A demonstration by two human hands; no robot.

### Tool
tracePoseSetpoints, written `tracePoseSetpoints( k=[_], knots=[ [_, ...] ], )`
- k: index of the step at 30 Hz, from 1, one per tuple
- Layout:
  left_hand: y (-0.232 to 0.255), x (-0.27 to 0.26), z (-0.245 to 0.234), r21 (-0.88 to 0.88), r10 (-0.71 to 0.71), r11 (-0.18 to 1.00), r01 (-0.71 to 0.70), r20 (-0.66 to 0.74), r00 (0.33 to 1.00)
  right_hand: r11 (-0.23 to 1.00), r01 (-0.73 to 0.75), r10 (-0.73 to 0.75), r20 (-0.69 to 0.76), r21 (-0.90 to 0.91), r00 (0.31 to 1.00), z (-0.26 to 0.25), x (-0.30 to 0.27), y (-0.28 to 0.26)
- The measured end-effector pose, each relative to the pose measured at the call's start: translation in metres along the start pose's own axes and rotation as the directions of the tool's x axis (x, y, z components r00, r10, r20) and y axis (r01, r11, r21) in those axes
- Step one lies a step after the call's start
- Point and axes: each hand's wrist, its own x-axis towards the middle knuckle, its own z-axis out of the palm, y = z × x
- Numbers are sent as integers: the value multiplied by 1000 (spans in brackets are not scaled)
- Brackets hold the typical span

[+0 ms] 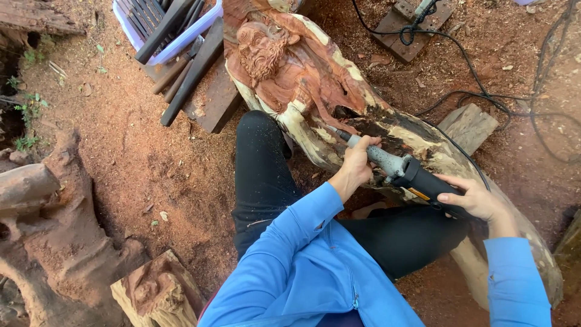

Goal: Carving and shaping a large piece of rough wood using a power rotary tool

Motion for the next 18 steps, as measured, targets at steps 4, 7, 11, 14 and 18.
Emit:
tracePoseSetpoints(
  k=[4,7,11,14,18],
  knots=[
    [2,-3,1,10,2,1000,-2,18,1000,1000,-16,16,4,10,1000,1,-1,-4],
    [2,-1,2,21,-4,1000,4,7,1000,999,-8,7,16,54,1000,1,-3,-7],
    [1,-1,2,33,-2,999,2,-1,1000,994,-45,43,16,104,999,3,-4,-10],
    [2,0,3,45,-4,999,4,-7,1000,998,-32,32,12,59,999,2,-4,-11],
    [4,-2,3,44,-18,999,18,-13,1000,986,-61,57,29,154,998,5,-9,-16]
  ],
)
